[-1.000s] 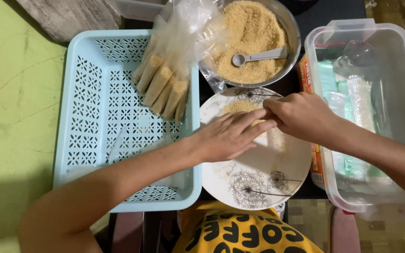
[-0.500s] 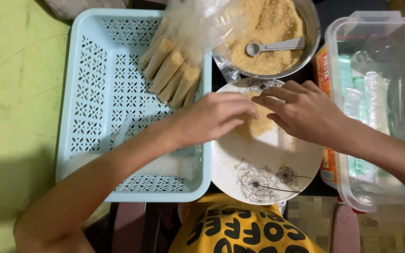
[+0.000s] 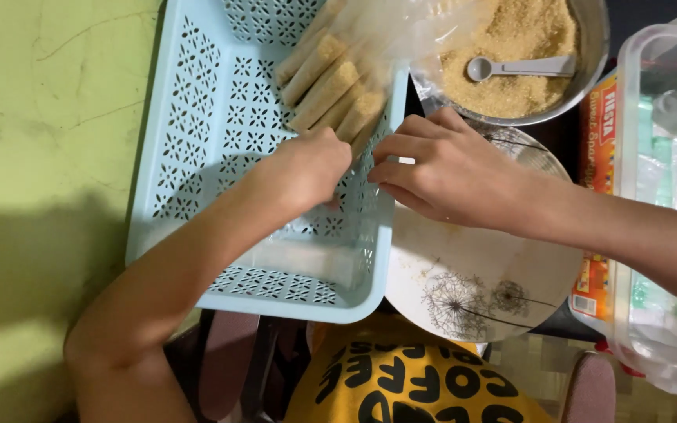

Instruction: Filling small plastic bags with a granular food substance using a measuring spoon and organizing them in a basket.

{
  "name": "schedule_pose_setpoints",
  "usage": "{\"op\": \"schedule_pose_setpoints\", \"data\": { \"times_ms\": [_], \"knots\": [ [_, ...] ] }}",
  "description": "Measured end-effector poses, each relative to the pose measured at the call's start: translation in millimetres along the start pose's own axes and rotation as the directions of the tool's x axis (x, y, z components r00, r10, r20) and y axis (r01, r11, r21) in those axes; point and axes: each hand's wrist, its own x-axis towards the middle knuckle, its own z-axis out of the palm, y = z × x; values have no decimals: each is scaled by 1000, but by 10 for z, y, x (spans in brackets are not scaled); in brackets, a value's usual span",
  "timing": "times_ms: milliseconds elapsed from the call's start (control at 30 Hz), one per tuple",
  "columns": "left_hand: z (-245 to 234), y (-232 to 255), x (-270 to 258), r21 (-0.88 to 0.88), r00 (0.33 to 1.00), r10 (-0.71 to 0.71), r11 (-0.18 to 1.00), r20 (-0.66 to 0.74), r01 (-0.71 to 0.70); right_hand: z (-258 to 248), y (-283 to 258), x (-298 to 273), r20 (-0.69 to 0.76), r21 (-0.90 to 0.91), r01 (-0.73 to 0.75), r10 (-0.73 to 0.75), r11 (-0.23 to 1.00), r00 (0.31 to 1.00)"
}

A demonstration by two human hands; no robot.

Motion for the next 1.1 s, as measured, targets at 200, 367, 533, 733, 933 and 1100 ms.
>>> {"op": "schedule_pose_setpoints", "data": {
  "times_ms": [200, 367, 533, 733, 933, 1100],
  "knots": [
    [587, -54, 750, 106, 977, -202, 975, 75, 193, 36, 47, 23, -20, 35, 4, -3, 999, 1000],
    [50, 44, 59, 88, 994, -66, 994, 86, 59, -136, 85, -196, 15, 167, -46, 44, 985, 999],
    [-555, 306, -592, -292, 935, 273, 897, -226, -332, -339, 140, -438, 54, 448, -145, 135, 882, 989],
    [-274, 632, 29, -406, 578, 362, 451, -731, -795, -321, 332, -940, 349, 852, -485, 478, 195, 806],
    [-41, 683, 325, -817, 816, 246, 129, -523, -562, -203, 485, -1350, 354, 908, -397, 752, -134, 556],
    [174, 682, 517, -771, 762, 270, 93, -589, -629, -110, 415, -1244, 364, 903, -393, 796, -175, 483]
  ]
}}
